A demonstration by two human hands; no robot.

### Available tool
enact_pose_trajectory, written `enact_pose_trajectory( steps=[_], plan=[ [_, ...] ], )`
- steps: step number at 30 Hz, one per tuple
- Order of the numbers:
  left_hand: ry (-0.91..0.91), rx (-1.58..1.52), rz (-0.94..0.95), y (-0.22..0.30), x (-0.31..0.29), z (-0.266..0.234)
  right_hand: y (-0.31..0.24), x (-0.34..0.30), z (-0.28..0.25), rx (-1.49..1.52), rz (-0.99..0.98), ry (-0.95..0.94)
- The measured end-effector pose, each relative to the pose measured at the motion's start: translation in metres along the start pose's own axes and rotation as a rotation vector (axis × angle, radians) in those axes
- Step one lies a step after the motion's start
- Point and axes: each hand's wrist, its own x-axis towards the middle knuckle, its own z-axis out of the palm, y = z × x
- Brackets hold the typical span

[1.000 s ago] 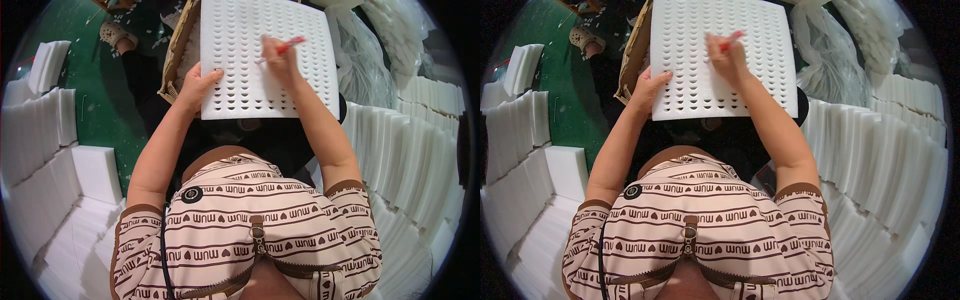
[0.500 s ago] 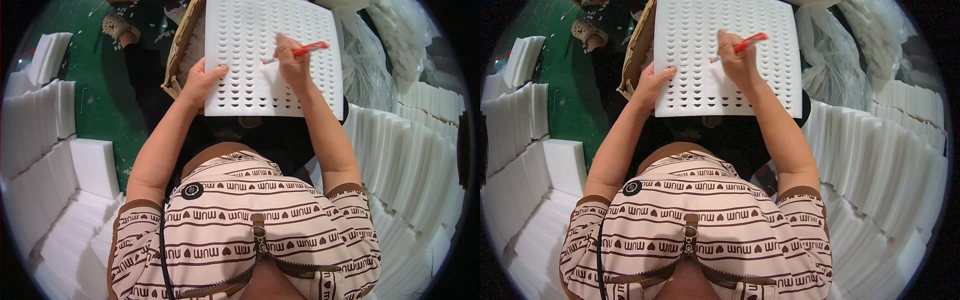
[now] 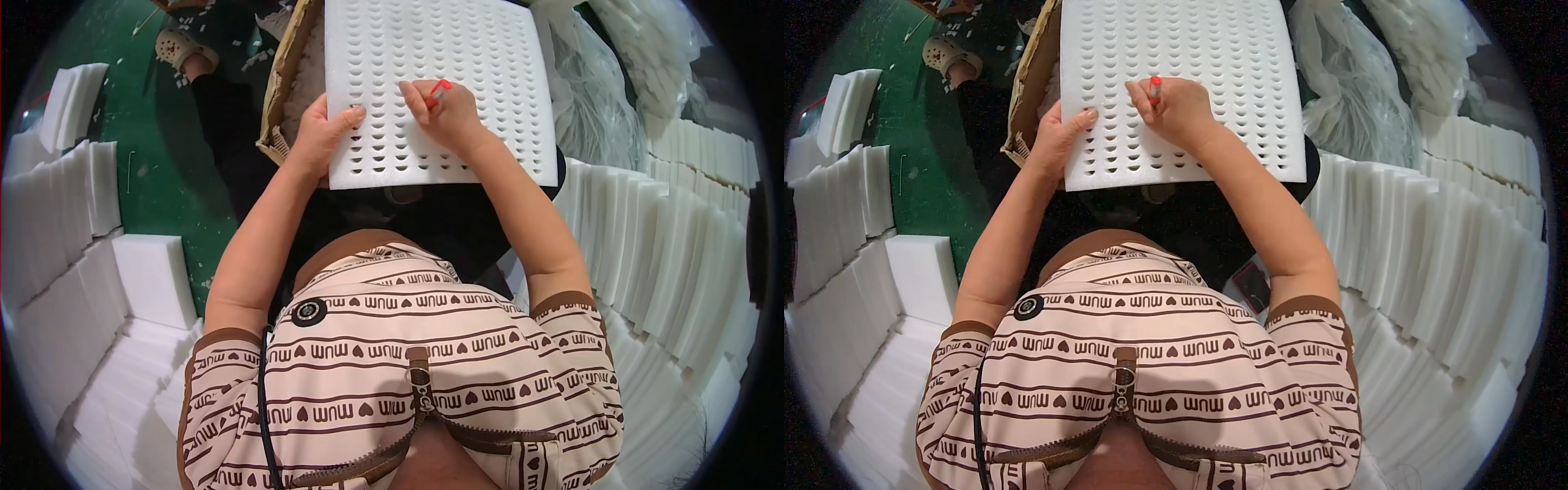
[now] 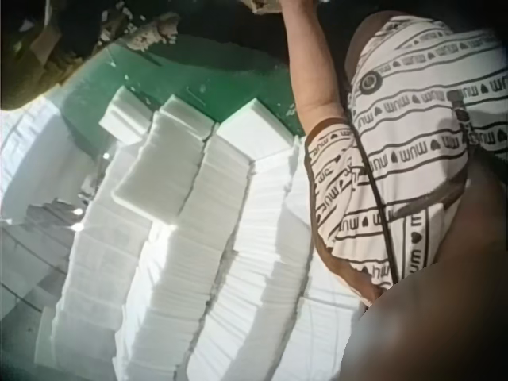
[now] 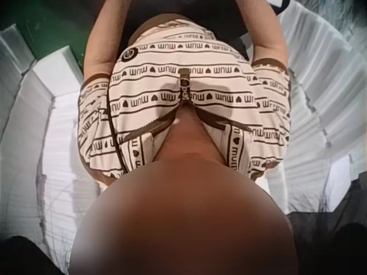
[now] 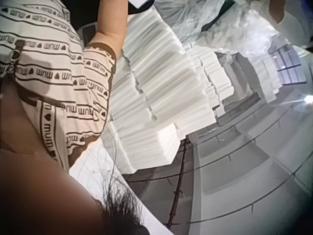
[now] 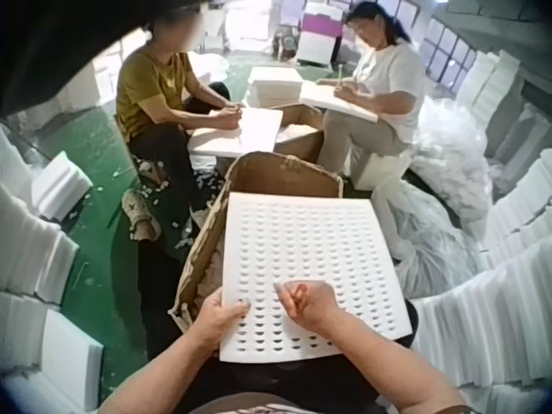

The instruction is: Processing and checking foam packaging sheets by clearing pre-cut holes with a tool.

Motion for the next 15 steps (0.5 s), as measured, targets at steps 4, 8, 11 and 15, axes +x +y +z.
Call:
enact_pose_trajectory(
  steps=[4,8,11,15],
  plan=[
    [0.012,-0.067,-0.016,-0.001,0.001,0.0,-0.003,-0.001,-0.001,0.066,0.124,-0.001],
    [0.014,-0.061,-0.006,-0.003,0.001,-0.002,-0.012,0.001,-0.012,0.3,-0.024,0.107],
    [0.026,-0.041,-0.009,-0.003,0.0,0.001,-0.009,-0.004,-0.007,0.197,0.071,0.063],
    [0.047,-0.025,-0.003,-0.001,-0.004,0.001,-0.016,-0.005,-0.007,0.172,0.155,0.055]
  ],
)
